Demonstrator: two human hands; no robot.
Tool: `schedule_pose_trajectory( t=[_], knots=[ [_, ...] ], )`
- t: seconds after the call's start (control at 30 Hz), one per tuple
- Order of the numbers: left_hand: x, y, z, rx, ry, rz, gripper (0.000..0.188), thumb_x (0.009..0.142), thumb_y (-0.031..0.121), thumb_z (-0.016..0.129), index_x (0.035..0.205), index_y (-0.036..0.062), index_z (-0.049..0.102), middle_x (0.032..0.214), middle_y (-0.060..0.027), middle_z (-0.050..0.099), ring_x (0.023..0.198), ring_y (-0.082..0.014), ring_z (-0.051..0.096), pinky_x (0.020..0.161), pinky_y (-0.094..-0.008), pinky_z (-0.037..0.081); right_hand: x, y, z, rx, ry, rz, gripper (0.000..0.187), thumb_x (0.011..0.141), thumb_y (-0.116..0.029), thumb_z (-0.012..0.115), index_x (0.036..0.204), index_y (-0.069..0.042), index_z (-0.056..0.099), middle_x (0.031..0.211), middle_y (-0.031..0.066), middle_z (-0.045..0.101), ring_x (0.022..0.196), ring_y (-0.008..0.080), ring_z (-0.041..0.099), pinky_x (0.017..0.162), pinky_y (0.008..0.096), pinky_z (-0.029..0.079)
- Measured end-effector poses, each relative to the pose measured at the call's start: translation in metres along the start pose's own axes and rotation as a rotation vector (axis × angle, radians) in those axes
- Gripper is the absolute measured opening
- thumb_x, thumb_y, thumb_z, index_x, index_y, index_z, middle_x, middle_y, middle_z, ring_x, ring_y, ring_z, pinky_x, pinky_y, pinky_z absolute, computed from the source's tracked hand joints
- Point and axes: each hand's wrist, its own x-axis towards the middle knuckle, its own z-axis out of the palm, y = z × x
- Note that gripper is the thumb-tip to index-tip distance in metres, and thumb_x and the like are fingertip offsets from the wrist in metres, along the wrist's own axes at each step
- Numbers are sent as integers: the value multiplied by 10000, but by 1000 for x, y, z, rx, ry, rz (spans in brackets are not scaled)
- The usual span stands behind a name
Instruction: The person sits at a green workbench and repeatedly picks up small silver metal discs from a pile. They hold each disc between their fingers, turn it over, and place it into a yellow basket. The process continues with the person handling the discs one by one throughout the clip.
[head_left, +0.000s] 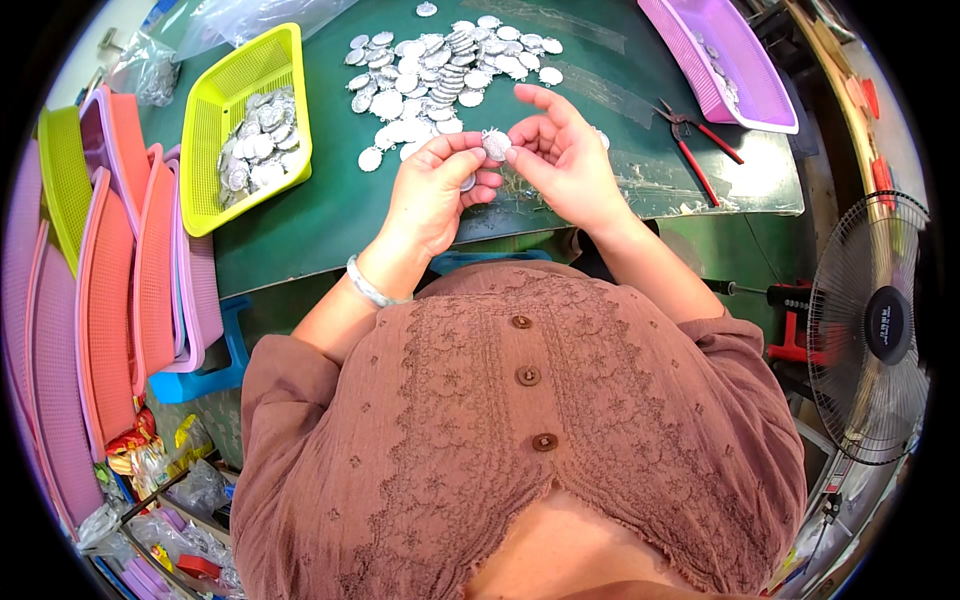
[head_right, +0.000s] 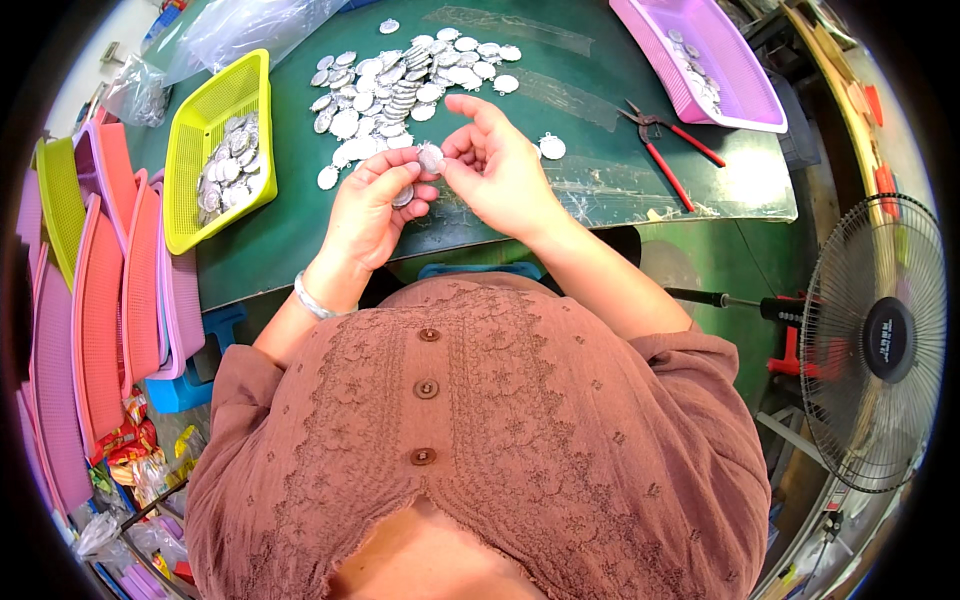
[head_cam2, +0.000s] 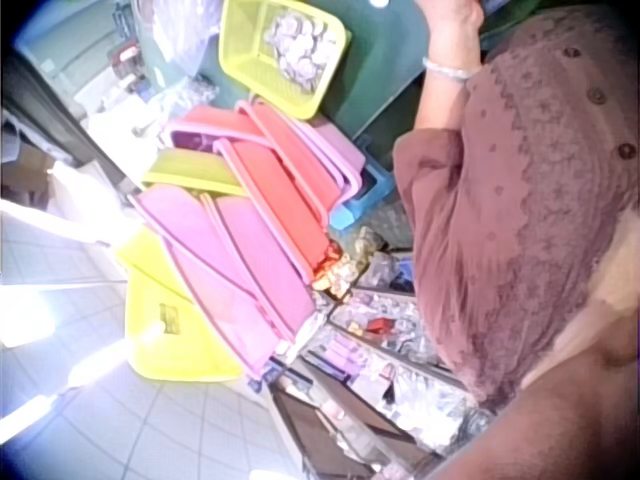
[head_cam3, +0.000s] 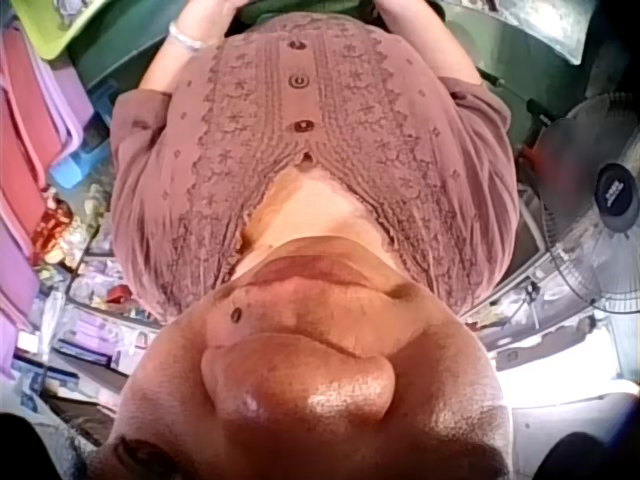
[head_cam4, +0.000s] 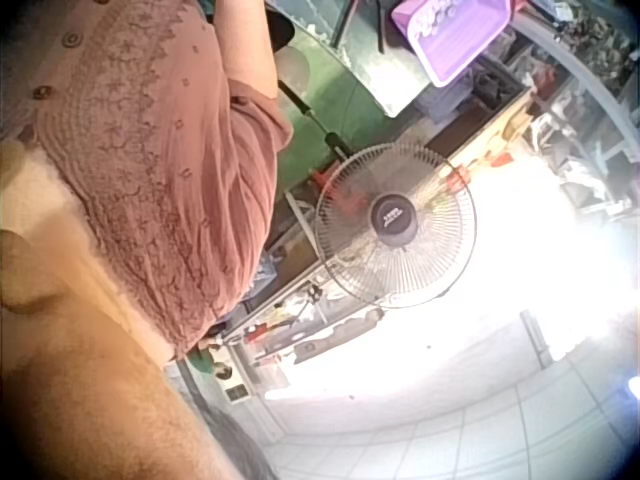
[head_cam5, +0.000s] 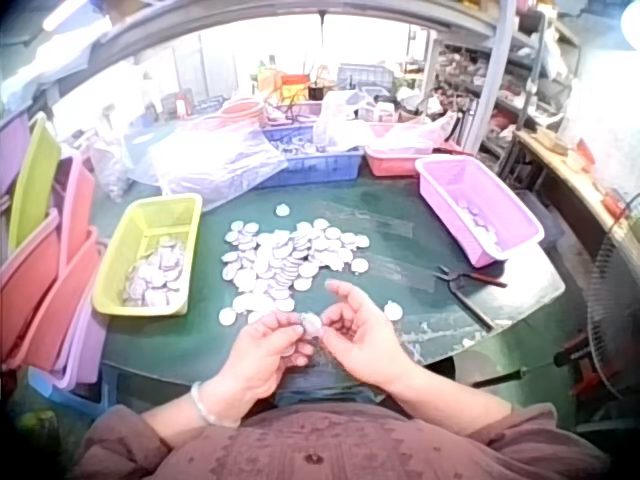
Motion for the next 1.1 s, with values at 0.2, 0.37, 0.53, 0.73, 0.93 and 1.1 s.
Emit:
schedule_pose_trajectory(
  t=[0.2, 0.37, 0.53, 0.73, 0.93, 1.1],
  knots=[
    [-2, 1, 2, -107, -48, -46, 214, 859, 88, 490, 1040, -18, 532, 890, -109, 594, 771, -184, 605, 665, -282, 522, -5, -2, 6, -359, 50, -296, 496, 723, 28, 592, 1187, -60, 440, 789, 56, 579, 690, 143, 570, 657, 243, 469],
    [1, -3, -7, -204, -115, -99, 258, 886, 129, 440, 1072, -35, 511, 929, -136, 595, 792, -201, 611, 677, -287, 524, -4, -2, 0, -473, -1, -355, 474, 721, -6, 600, 1171, -78, 469, 827, 67, 598, 761, 199, 579, 671, 288, 474],
    [5, -2, -14, -334, -255, -133, 305, 893, 146, 399, 1107, -58, 481, 1005, -184, 586, 817, -211, 613, 688, -280, 522, -2, 5, -29, -585, 107, -309, 397, 762, -10, 580, 1150, -45, 501, 853, 43, 612, 750, 104, 554, 652, 225, 429],
    [6, 0, -18, -452, -331, -156, 321, 878, 131, 411, 1125, -69, 461, 1012, -202, 579, 819, -222, 611, 699, -285, 526, -8, 10, -66, -927, 114, -171, 415, 760, -37, 574, 1165, -80, 495, 934, 90, 593, 864, 220, 551, 745, 324, 440],
    [7, 0, -17, -502, -334, -163, 329, 873, 130, 421, 1132, -71, 456, 989, -193, 581, 808, -226, 609, 696, -280, 532, -15, 8, -79, -949, 44, -78, 431, 723, -21, 581, 1141, -64, 488, 1003, 123, 575, 952, 300, 498, 834, 368, 405],
    [6, 0, -18, -462, -336, -178, 272, 855, 109, 492, 1080, -45, 488, 944, -155, 589, 810, -206, 606, 697, -263, 531, -14, 6, -79, -941, -4, -109, 481, 700, 2, 581, 1165, -77, 486, 1029, 117, 574, 968, 299, 484, 840, 371, 402]
  ],
)
